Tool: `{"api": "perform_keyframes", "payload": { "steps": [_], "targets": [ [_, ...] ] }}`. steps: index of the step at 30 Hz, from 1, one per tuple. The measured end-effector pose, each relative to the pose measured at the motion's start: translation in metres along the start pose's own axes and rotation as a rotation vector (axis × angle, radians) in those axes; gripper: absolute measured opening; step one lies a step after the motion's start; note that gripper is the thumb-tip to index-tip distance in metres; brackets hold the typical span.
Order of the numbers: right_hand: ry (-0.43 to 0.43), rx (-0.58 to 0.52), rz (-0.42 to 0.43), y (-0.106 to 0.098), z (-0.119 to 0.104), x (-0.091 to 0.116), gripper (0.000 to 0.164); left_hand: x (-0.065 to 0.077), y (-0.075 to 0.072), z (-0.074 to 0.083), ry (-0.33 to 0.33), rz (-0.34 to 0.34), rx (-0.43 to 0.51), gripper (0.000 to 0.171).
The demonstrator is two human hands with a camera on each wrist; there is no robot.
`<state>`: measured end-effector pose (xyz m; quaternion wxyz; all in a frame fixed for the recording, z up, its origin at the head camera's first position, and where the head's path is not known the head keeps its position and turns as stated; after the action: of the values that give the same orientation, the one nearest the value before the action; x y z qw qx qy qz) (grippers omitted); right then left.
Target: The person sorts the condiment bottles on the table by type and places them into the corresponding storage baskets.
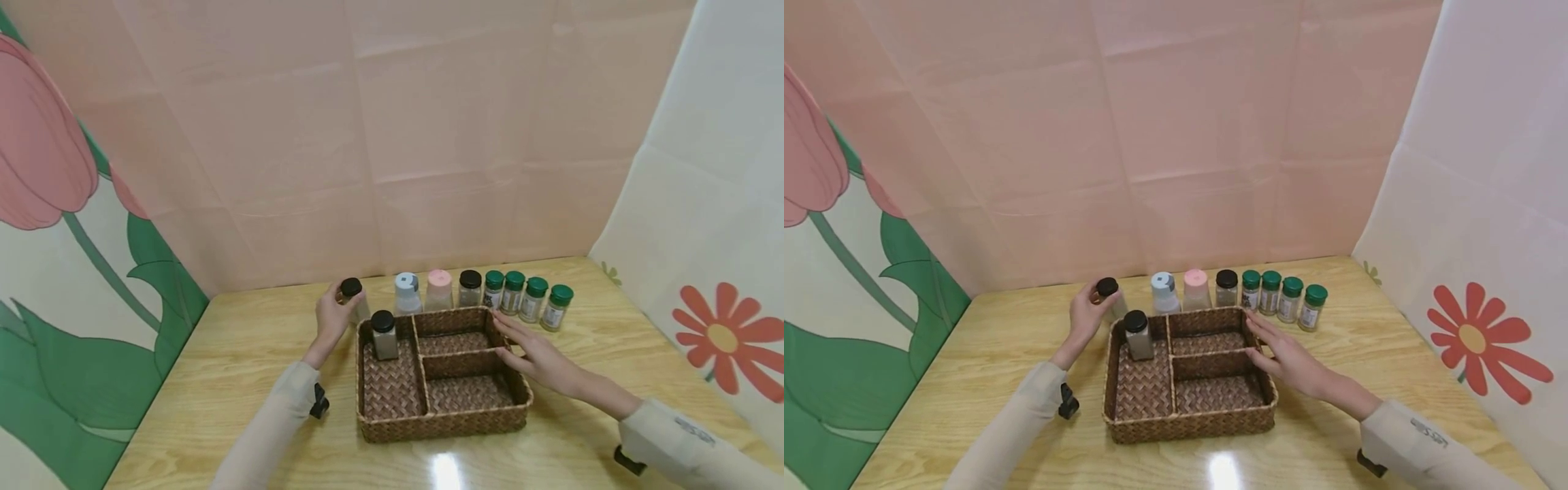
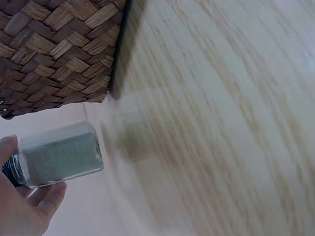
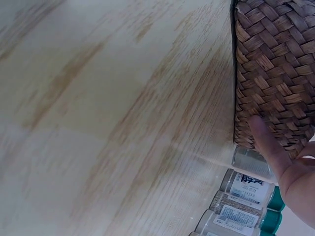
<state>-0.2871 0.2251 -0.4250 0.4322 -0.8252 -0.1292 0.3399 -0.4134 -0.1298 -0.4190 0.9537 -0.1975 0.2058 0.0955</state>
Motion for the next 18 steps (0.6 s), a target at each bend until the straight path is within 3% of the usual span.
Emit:
{"api": "perform_keyframes", "payload": {
  "steps": [9, 18],
  "targets": [
    [0.007, 0.009, 0.010, -0.002, -0.001, 0.000, 0.055, -0.003, -0.009, 0.013, 0.060, 0.017, 0.026, 0.037],
    [0.006, 0.005, -0.001, -0.001, -0.001, 0.000, 0.056, 0.002, -0.021, 0.027, 0.105, 0.060, -0.017, 0.039]
  ]
}}
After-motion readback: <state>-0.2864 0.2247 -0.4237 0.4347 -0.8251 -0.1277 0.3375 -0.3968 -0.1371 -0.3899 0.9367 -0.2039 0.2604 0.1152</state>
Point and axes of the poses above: each hand's wrist, its own x-axis away from the middle knuckle, its own y-axis out of the palm, z = x × y, the point moved 9 cm from there along -x, towards the middle knuckle
